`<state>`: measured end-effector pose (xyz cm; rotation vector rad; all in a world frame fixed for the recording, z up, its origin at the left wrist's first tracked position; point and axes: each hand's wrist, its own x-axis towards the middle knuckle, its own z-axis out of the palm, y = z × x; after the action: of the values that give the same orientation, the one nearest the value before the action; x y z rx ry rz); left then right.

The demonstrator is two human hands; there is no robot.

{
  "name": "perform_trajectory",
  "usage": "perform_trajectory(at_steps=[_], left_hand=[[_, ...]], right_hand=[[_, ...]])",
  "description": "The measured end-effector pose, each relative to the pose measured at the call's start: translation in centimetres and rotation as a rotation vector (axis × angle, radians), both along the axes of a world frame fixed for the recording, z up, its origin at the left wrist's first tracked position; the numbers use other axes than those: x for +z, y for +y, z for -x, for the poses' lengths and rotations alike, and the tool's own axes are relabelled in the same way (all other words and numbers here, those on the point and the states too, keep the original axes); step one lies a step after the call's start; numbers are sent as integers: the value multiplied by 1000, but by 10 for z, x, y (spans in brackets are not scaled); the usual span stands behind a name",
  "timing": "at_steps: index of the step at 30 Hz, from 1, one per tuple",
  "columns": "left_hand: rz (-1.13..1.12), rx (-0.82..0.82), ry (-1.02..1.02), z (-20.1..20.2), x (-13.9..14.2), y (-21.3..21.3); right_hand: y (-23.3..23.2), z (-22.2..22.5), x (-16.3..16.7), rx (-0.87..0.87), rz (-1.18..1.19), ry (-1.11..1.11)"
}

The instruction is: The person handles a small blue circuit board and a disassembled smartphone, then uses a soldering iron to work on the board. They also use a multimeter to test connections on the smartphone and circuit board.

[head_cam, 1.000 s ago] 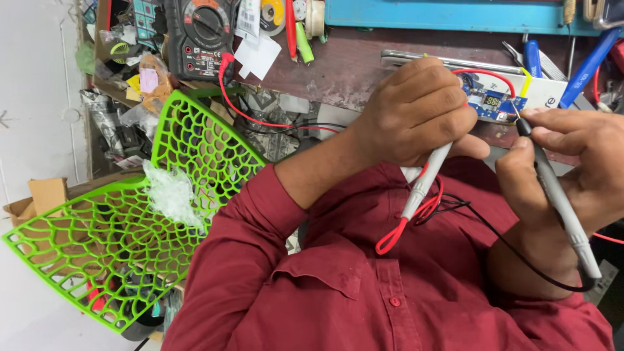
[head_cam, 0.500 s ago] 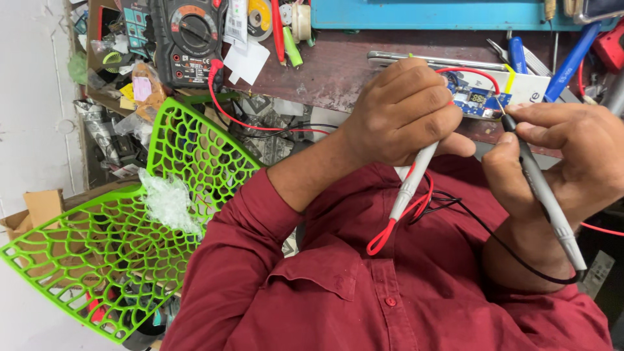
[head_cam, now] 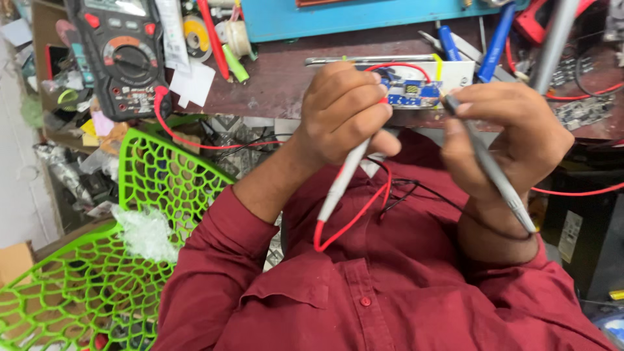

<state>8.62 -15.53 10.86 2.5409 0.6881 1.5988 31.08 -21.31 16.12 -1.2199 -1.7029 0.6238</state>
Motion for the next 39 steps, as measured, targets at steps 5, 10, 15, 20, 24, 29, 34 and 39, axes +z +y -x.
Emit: perform_trajectory(at_steps=[5, 10, 15, 20, 24, 29, 34, 39], left_hand=[[39, -105, -94, 3, -9, 0], [78, -135, -167, 3, -15, 0], [104, -120, -141, 1, -15, -1], [150, -132, -189, 0, -10, 0], [274, -167, -365, -1, 1, 1], [282, -193, -208, 1, 15, 12], [332, -97, -5, -2, 18, 10], [411, -94, -42, 0, 16, 9]], right_hand=[[18, -8, -1, 69, -157, -76], [26, -5, -1, 86, -149, -171], [33, -9, 1, 181, -151, -138], [33, -13, -3, 160, -105, -90], [36, -14, -6, 85, 81, 25], [42, -17, -5, 116, 127, 29], [44, -16, -5, 105, 204, 93], [48, -15, -10, 74, 237, 120]])
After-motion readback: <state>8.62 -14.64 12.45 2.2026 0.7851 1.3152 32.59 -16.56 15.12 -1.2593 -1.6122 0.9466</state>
